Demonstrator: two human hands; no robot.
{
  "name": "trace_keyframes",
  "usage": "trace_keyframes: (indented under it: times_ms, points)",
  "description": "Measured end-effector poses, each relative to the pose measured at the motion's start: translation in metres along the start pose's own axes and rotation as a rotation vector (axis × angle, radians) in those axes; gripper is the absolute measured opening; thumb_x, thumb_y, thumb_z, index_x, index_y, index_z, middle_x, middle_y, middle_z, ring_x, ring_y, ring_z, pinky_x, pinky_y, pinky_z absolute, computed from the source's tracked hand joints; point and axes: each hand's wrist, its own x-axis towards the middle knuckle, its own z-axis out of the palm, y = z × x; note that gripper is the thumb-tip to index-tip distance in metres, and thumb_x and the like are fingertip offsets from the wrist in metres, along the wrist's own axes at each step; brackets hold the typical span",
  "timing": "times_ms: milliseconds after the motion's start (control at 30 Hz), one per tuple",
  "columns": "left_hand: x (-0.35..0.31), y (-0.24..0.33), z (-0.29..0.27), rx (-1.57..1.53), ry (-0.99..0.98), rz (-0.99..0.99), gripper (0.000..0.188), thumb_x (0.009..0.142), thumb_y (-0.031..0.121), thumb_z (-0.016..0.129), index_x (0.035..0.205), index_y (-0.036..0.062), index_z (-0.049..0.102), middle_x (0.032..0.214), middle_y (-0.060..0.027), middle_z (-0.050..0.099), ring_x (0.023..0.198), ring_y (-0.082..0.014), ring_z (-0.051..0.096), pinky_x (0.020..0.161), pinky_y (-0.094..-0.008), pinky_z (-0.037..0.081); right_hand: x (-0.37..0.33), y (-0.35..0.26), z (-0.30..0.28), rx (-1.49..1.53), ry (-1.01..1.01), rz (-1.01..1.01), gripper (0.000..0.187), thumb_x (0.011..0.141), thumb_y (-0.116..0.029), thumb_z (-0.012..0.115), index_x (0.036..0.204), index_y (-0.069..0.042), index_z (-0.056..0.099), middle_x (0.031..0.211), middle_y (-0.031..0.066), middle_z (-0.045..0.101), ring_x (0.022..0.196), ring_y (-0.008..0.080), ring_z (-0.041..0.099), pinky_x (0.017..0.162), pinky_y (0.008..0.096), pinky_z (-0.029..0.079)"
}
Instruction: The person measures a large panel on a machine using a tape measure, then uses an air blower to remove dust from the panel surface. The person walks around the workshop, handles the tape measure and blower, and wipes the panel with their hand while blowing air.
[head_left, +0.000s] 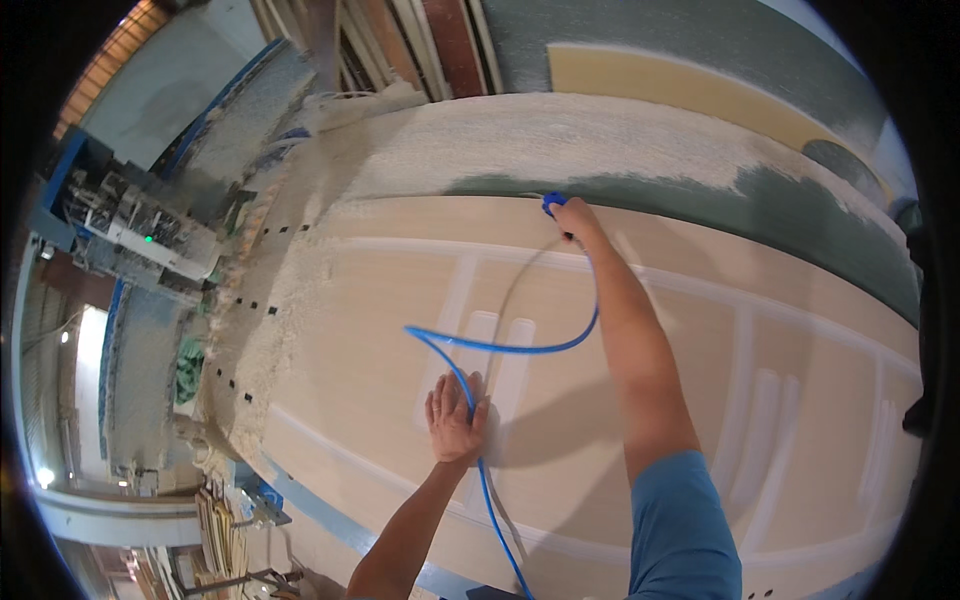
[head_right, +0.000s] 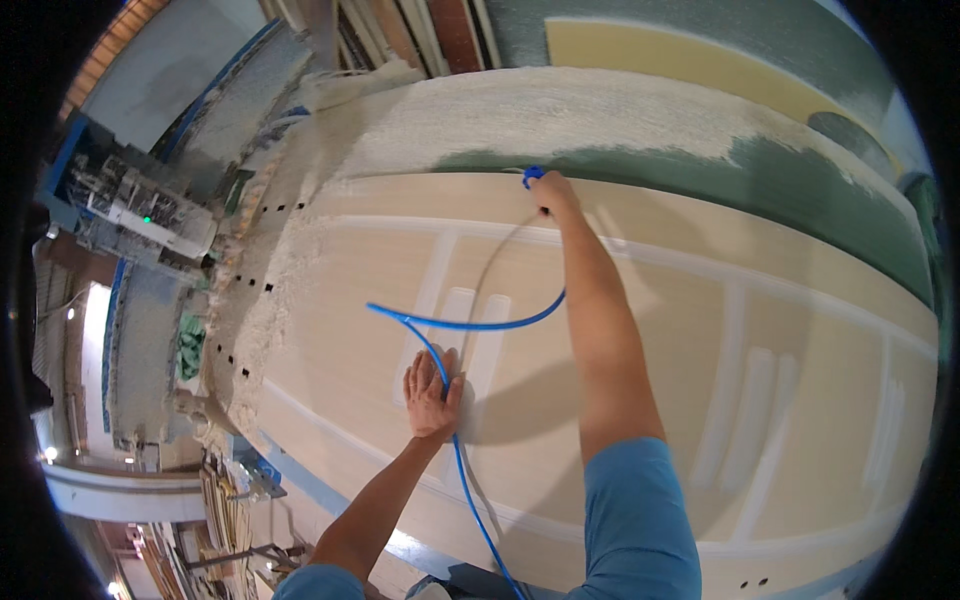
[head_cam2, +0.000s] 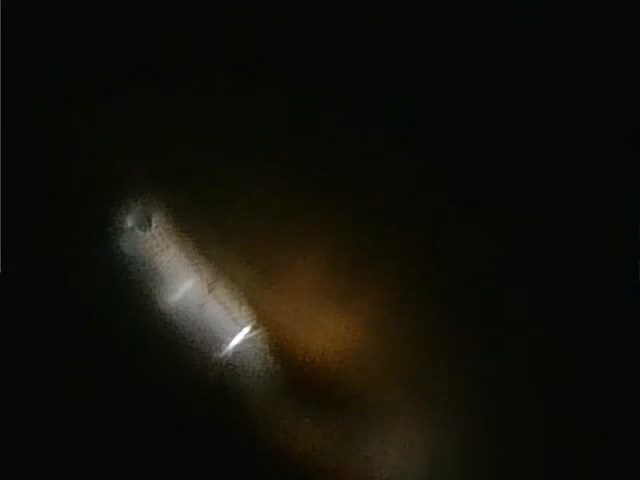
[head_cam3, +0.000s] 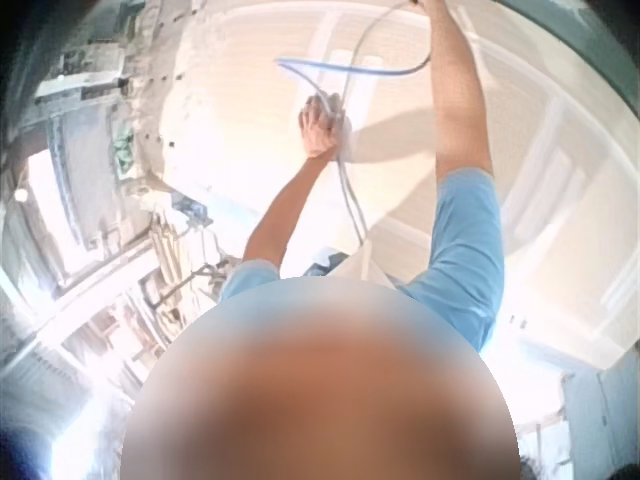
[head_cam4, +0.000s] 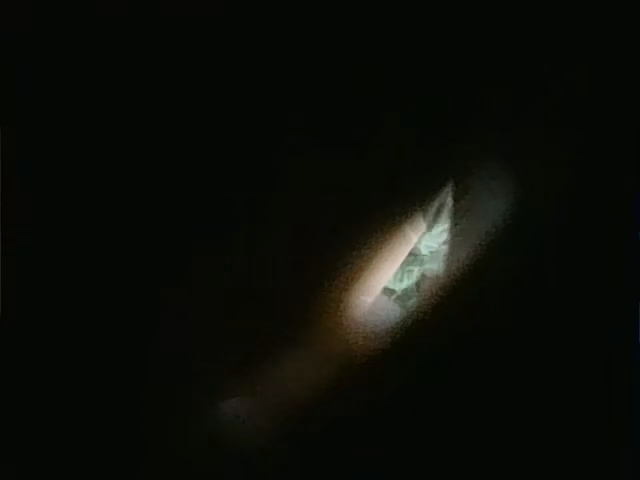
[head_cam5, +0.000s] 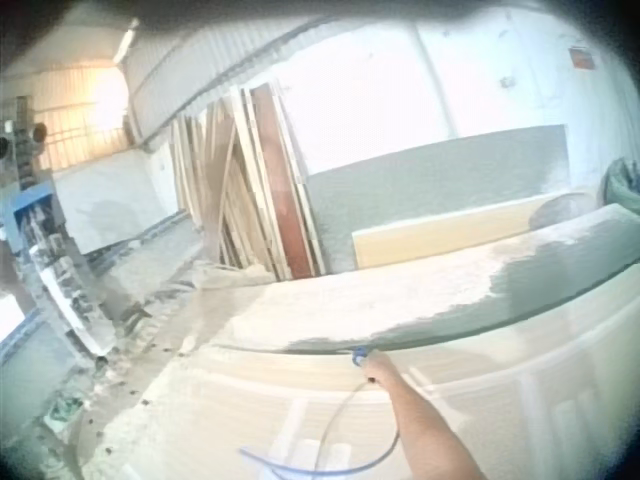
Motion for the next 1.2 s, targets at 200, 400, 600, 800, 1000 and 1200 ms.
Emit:
trace_keyframes:
  times_ms: [200, 400, 600, 800, 1000, 1200]
  points:
    - [0.0, -0.001, 0.004, -0.015, 0.014, 0.014, 0.053, 0.096, 0.04, 0.053, 0.146, 0.0214, 0.053, 0.153, -0.0166, 0.043, 0.145, -0.0368, 0.034, 0.119, -0.0555, 0.022, -0.022, 0.083, -0.069, -0.093, 0.46, 0.165, 0.05, 0.097, -0.048, 0.056, 0.08, -0.004, 0.072, 0.069, 0.0129, 0.071, 0.065, 0.0288, 0.071, 0.064, 0.0437, 0.054]
    - [0.001, 0.001, 0.003, 0.021, -0.028, -0.002, 0.055, 0.097, 0.04, 0.051, 0.15, 0.0233, 0.048, 0.155, -0.0153, 0.04, 0.146, -0.0353, 0.032, 0.12, -0.0544, 0.019, -0.059, 0.199, -0.186, 0.036, 0.566, 0.499, 0.049, 0.101, -0.042, 0.051, 0.08, -0.003, 0.073, 0.069, 0.0121, 0.071, 0.065, 0.0278, 0.072, 0.064, 0.0441, 0.055]
    - [-0.001, -0.001, 0.005, 0.038, -0.01, 0.003, 0.054, 0.098, 0.041, 0.049, 0.15, 0.0251, 0.048, 0.155, -0.0151, 0.04, 0.146, -0.0353, 0.032, 0.12, -0.0545, 0.02, -0.066, 0.304, -0.238, -0.332, 0.607, 0.483, 0.039, 0.097, -0.033, 0.054, 0.084, -0.002, 0.074, 0.072, 0.0131, 0.073, 0.067, 0.0274, 0.073, 0.059, 0.042, 0.056]
    - [0.0, -0.003, 0.006, 0.057, -0.009, 0.018, 0.055, 0.099, 0.044, 0.048, 0.15, 0.0238, 0.047, 0.155, -0.0154, 0.04, 0.146, -0.0357, 0.032, 0.12, -0.055, 0.021, -0.019, 0.272, -0.209, 0.486, 0.559, 0.463, 0.046, 0.099, -0.034, 0.051, 0.077, 0.003, 0.065, 0.066, 0.0155, 0.068, 0.052, 0.0269, 0.065, 0.048, 0.042, 0.05]
    - [0.001, 0.0, 0.0, 0.0, -0.035, -0.005, 0.054, 0.099, 0.045, 0.05, 0.148, 0.0223, 0.049, 0.157, -0.0151, 0.038, 0.146, -0.0363, 0.031, 0.12, -0.0548, 0.02, 0.011, 0.173, -0.15, 0.568, 0.347, 0.305, 0.057, 0.101, -0.042, 0.048, 0.064, 0.001, 0.058, 0.055, 0.0151, 0.059, 0.044, 0.0266, 0.058, 0.044, 0.041, 0.045]
    - [0.001, 0.002, -0.004, -0.014, -0.036, -0.016, 0.053, 0.099, 0.044, 0.051, 0.147, 0.0212, 0.051, 0.156, -0.0154, 0.038, 0.146, -0.0369, 0.031, 0.12, -0.0556, 0.02, 0.021, 0.086, -0.091, 0.379, 0.092, 0.176, 0.054, 0.1, -0.043, 0.054, 0.067, -0.001, 0.059, 0.054, 0.0123, 0.057, 0.043, 0.0238, 0.057, 0.041, 0.0392, 0.043]
